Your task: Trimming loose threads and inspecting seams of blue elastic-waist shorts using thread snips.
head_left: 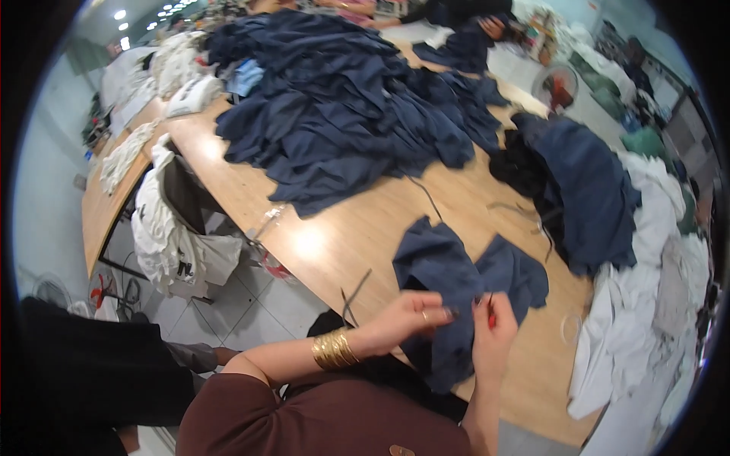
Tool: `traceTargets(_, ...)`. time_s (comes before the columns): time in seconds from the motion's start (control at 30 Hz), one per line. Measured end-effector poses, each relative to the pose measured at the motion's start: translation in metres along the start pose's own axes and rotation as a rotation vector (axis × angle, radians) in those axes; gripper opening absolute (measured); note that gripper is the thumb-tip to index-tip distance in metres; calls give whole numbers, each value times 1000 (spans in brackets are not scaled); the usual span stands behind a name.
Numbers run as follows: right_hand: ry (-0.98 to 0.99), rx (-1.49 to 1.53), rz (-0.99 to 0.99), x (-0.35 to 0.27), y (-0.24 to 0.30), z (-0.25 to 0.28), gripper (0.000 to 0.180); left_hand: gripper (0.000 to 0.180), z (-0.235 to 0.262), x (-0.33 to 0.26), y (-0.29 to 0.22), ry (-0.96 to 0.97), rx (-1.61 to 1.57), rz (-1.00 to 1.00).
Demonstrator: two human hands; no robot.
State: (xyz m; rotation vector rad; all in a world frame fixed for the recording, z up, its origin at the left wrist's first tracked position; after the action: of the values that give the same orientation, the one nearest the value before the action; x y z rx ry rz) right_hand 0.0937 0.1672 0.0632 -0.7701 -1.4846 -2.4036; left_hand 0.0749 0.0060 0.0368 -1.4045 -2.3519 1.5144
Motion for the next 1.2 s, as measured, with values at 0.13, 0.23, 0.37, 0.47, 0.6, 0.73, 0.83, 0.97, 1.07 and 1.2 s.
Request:
traceTargets(0.13,-72,-160,7,15,18,18,12,15,-4,-12,-28,-191,-129,-138)
traceTargets(0.23,-23,-84,27,10,38,30,19,14,-7,-12,-32,-188,-51,-167)
traceTargets(0.37,6,-132,181,6,49,34,26,12,-8,-11,-25,-148,6,-225)
traceTargets(0.47,1,-104,141,0,50,32,26,13,-9,-14,-23,-130,39,-236)
traceTargets(0.6,5,-72,69,-6,48,29,25,18,-13,-17,-27,-84,10,-212)
traceTargets(0.73,-28,-44,-3,-8,46,28,24,21,-19,-22,-34,-73,-15,-188)
traceTargets(0.83,7,77,-127,-6,42,24,25,23,-14,-20,-31,-46,-30,-158)
traceTargets(0.97,68,141,-177,-14,28,24,14,23,-8,-16,-29,-37,-96,-97)
traceTargets(1.07,41,365,-335,-9,31,25,8,24,-7,-14,-30,46,-215,-4)
traceTargets(1.2,12,517,-386,-7,30,24,5,24,0,-9,-22,166,-398,21)
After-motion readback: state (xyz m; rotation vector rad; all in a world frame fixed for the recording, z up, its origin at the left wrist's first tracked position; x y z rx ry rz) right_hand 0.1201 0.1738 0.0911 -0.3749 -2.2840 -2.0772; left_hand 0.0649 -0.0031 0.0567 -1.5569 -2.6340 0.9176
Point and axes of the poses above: each hand's wrist, its own x-axis towards the middle knuckle, its own z-axis out of the back of the hand, y = z × x, the point moved 2 cm from there along x, towards the middle knuckle, and after that the axes turned 15 degrees about z, right-handed, at the moved point
